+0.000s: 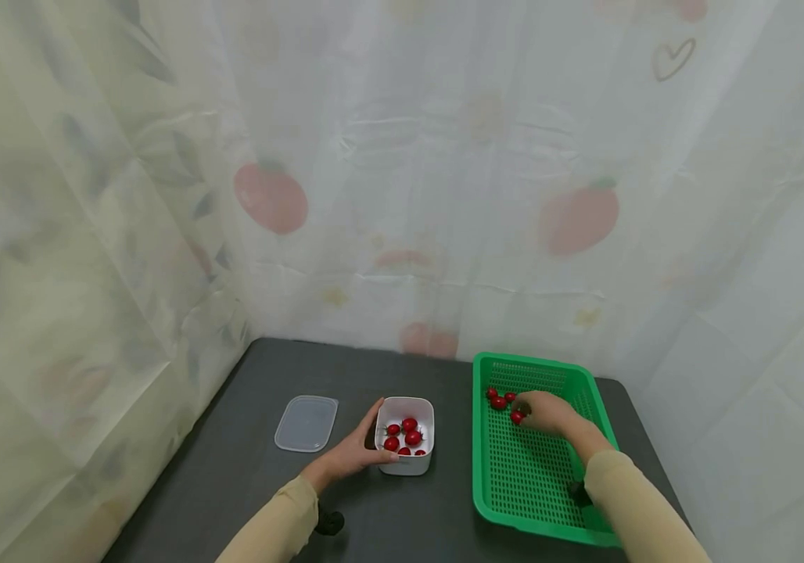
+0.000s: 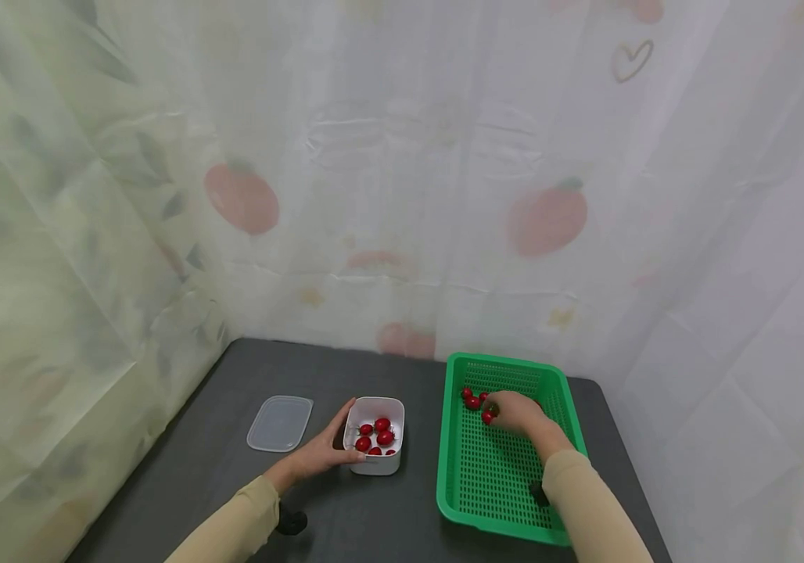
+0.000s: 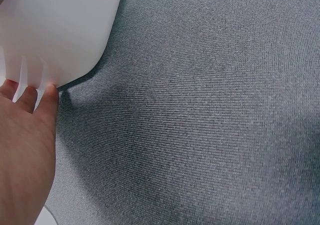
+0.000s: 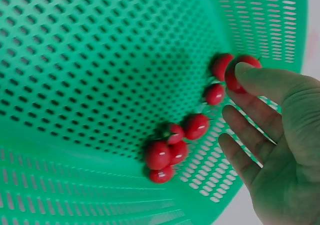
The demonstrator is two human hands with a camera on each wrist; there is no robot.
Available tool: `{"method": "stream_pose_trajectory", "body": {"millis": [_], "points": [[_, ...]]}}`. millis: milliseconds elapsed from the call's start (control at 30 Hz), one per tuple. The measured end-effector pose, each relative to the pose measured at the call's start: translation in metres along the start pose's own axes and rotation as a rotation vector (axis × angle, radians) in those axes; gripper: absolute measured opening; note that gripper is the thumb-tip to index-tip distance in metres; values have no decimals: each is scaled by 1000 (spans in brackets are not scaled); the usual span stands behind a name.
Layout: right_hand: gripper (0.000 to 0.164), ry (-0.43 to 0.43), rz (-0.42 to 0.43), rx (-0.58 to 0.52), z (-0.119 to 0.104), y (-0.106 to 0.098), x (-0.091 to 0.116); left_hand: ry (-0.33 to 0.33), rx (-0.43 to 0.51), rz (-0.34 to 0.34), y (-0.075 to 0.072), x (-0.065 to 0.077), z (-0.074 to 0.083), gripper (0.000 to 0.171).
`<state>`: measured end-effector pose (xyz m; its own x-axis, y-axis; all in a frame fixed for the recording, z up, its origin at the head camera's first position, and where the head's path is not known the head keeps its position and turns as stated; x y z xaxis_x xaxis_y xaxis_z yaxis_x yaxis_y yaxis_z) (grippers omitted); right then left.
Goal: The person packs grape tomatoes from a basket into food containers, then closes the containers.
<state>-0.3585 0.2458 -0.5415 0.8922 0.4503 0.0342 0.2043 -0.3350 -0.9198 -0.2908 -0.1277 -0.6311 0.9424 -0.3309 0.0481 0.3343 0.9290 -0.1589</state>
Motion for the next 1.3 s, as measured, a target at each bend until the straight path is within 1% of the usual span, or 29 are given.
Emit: {"method": "stream_pose_trajectory", "body": {"millis": [233,467,533,700,800,1100,1300], "points": [[31,-51,23,-54,-21,-15,-9,9,-4,-3,0,1,1,110],[34,-72,40,-107,-44,-23,-17,9,-8,0,0,3,1,109],[34,-95,46,-113,-52,-24,-19,6,-11,0,0,3,1,110],[34,-143,54,-106,-71,-23,-28,-2,-5,-4,0,4,1,111],[34,-168,44,-109,-83,-21,-35,-8,0,-5,-1,4,1,111],[33,-239,17,-126,-116,-13,-48,2,7,-7,0,2,1,111],[32,-277,0,-93,-133,-4,-59,-6,-8,3,0,0,2,109]]}}
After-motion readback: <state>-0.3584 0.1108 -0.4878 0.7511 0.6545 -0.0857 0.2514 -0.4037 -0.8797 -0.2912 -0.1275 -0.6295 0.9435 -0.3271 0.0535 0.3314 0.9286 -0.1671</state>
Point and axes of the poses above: each hand's wrist, its own x-axis away from the middle knuckle, its own y-axis out of the palm, z = x × y, the point moved 5 cm from there along -x, towards the middle knuckle, and after that the axes turned 7 degrees about z, right-handed, at the moved point
